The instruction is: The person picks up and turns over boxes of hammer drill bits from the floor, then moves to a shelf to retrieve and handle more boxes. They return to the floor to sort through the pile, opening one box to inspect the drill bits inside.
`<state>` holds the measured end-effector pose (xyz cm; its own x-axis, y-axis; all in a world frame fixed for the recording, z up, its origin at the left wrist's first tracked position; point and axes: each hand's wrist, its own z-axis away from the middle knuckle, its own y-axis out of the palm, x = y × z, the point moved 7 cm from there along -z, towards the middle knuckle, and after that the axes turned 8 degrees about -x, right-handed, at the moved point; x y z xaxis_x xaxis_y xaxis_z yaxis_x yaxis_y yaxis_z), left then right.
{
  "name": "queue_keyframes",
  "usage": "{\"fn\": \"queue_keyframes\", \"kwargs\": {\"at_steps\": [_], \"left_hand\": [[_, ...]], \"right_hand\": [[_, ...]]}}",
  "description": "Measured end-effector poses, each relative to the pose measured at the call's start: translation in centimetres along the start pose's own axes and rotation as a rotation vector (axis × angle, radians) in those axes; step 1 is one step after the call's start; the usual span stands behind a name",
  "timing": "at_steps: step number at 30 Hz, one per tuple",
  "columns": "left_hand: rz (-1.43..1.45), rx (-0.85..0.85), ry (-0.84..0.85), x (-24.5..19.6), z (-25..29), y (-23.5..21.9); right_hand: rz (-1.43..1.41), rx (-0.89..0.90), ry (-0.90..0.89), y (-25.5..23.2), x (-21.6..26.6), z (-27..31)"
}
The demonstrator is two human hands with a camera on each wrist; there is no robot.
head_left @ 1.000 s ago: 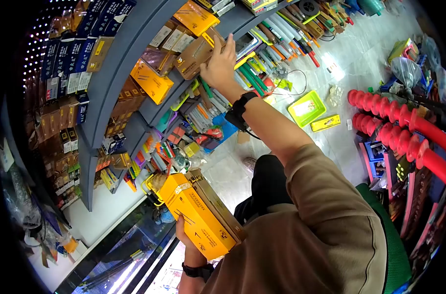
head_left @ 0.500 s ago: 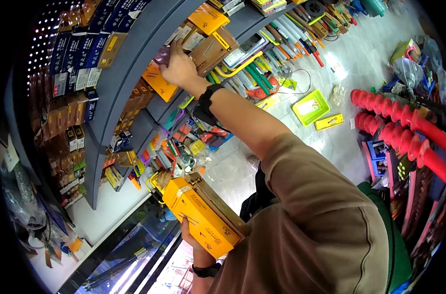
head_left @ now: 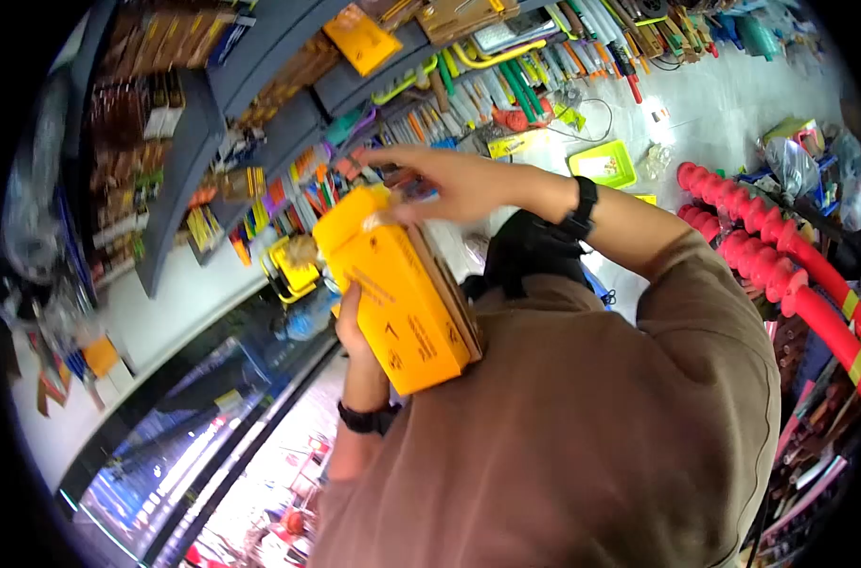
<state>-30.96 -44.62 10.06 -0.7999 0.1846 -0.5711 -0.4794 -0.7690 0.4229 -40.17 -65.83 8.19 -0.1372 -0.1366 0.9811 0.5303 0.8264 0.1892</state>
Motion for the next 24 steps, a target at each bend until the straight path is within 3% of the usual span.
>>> {"fn": "queue_keyframes", "kwargs": {"at_steps": [2, 7, 9, 11, 13, 15, 17, 18, 21, 24], "left_hand": [[-0.028, 0.044, -0.012, -0.5, 0.4, 1.3], [-0.132, 0.121, -0.096, -1.1, 0.7, 1.8], [-0.150, 0.233, -0.162, -0.9, 0.9, 2.4], [-0.177, 0.220, -0.147, -1.7, 1.7, 2.5], [-0.269, 0.236, -0.217, -2.6, 3.2, 2.1], [-0.255, 0.251, -0.228, -3.0, 3.6, 0.5], [-0.310, 0.299, -0.267, -2.8, 4.1, -1.4], [-0.268, 0.303, -0.280, -2.6, 4.6, -1.8], [-0.239, 0.326, -0.324, -2.7, 6.1, -3.2], [-0.173, 0.354, -0.296, -3.2, 6.4, -5.1]], "right_hand": [[0.241, 0.150, -0.241, 2.6, 5.2, 4.2], [0.336, 0.037, -0.307, 3.7, 2.9, 5.9], [0.334, -0.070, -0.342, 4.4, 1.7, 5.8], [0.354, -0.078, -0.333, 5.9, 2.1, 6.2], [0.187, -0.070, -0.141, 6.9, 1.3, 6.4], [0.257, -0.041, -0.114, 8.3, 1.4, 7.0], [0.136, -0.105, 0.023, 9.5, 1.4, 7.8], [0.010, -0.099, 0.171, 10.2, 0.8, 8.1], [-0.534, -0.154, 0.386, 12.4, -2.7, 8.1], [-0.694, -0.102, 0.381, 14.6, -2.0, 8.4]]}}
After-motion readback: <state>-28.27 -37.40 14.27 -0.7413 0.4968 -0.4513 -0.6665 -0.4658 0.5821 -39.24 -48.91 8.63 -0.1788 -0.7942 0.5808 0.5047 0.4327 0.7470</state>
